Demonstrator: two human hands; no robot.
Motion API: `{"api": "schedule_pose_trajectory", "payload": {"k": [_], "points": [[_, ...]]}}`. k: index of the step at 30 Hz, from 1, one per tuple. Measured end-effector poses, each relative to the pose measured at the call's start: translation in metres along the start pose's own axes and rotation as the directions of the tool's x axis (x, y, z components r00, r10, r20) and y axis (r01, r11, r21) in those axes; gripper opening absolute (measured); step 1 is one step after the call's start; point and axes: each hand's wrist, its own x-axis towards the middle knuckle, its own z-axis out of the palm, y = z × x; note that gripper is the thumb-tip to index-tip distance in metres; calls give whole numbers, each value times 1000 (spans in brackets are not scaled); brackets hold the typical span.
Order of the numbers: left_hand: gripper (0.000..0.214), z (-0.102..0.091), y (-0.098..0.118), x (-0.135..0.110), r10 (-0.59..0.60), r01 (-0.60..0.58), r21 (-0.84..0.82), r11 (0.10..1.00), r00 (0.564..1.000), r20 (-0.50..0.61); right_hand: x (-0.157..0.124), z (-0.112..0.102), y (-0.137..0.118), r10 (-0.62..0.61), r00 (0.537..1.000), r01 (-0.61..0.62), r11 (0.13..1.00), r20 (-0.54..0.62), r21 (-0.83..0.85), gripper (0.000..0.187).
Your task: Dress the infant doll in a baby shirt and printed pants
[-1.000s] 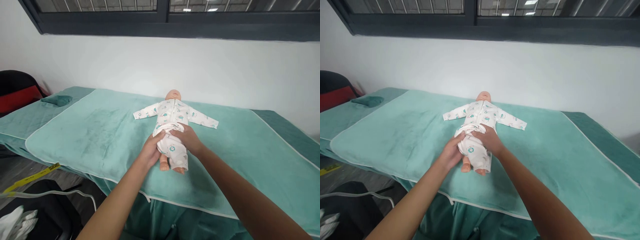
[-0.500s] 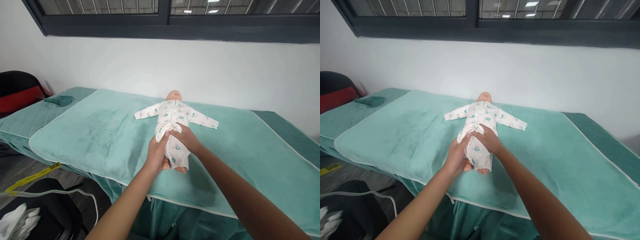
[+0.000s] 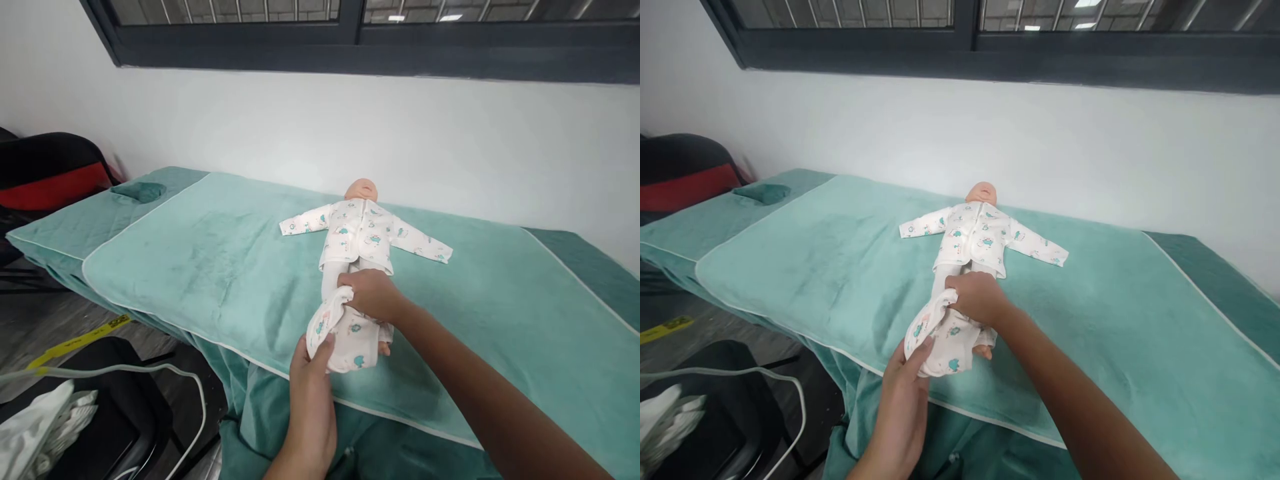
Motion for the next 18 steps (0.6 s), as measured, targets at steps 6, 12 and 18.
{"api": "schedule_pose_trajectory", "payload": {"k": [6, 12, 18], "points": [[34, -31, -5, 23, -6, 2, 256, 967, 1000, 17, -6, 4, -6, 36, 999, -37, 998, -21, -45, 12], [39, -28, 6, 25, -93, 58, 256, 965, 988, 127, -8, 9, -8, 97, 993, -91, 991, -62, 95, 13], [33, -28, 15, 46, -83, 31, 183, 983, 956, 281, -11, 8, 1, 138, 987, -80, 861, -80, 501, 7]]}}
